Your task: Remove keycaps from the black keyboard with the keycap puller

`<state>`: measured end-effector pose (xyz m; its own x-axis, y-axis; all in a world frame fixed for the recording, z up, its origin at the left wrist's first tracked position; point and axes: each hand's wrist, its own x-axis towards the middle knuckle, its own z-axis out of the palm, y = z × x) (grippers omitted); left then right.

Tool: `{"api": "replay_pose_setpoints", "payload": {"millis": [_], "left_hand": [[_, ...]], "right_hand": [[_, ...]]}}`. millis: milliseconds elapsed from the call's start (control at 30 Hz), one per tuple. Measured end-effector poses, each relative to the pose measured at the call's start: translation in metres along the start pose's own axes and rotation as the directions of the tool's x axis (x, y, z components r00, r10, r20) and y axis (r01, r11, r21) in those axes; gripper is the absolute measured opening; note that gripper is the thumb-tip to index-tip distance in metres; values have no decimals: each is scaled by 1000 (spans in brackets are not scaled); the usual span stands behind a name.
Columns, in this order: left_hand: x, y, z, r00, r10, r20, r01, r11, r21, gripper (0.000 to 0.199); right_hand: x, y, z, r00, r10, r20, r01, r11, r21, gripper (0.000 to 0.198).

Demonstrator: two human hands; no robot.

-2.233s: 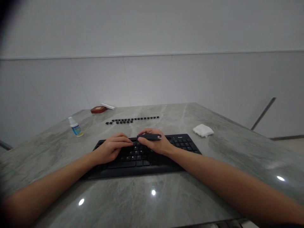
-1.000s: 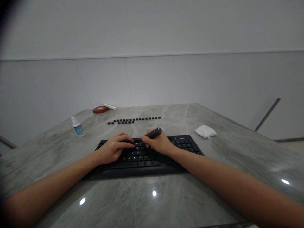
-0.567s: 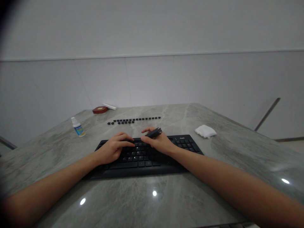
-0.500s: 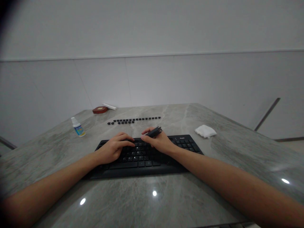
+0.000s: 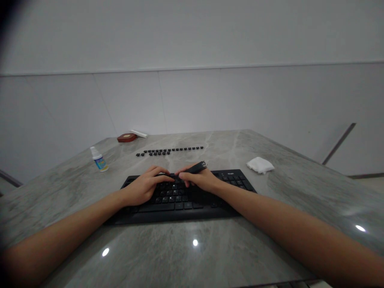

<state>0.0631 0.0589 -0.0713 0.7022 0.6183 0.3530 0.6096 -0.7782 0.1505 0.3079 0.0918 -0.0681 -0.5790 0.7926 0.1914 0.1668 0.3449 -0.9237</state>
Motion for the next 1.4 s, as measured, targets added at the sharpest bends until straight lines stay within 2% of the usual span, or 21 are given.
{"api": "replay_pose_setpoints", "payload": {"millis": [67, 167, 467, 767, 933, 1200, 1400], "left_hand": [[0, 0, 0, 1000, 2, 6, -2, 1000, -2, 58], [-1, -1, 0, 1000, 0, 4, 0, 1000, -3, 59], [-2, -3, 0, 999, 3, -32, -4, 999, -52, 59], [-1, -2, 0, 999, 27, -25, -28, 998, -55, 57], [-1, -2, 0, 997, 79, -12, -80, 995, -67, 59], [-2, -7, 2, 994, 108, 26, -106, 991, -86, 63], [-1, -8, 4, 995, 90, 42, -86, 992, -89, 63]], "right_hand": [[-1, -2, 0, 999, -13, 49, 15, 999, -32, 32], [-2, -4, 0, 999, -18, 36, 20, 998, -55, 29], [-2, -9, 3, 995, -40, -94, 26, 989, -143, 23], [0, -6, 7, 979, 44, -199, -73, 987, -142, 23], [-2, -5, 7, 980, 38, -194, -58, 994, -98, 27], [-5, -2, 4, 995, 0, -99, 0, 1000, -2, 40], [2, -4, 3, 998, -3, -65, -3, 996, -89, 31]]}}
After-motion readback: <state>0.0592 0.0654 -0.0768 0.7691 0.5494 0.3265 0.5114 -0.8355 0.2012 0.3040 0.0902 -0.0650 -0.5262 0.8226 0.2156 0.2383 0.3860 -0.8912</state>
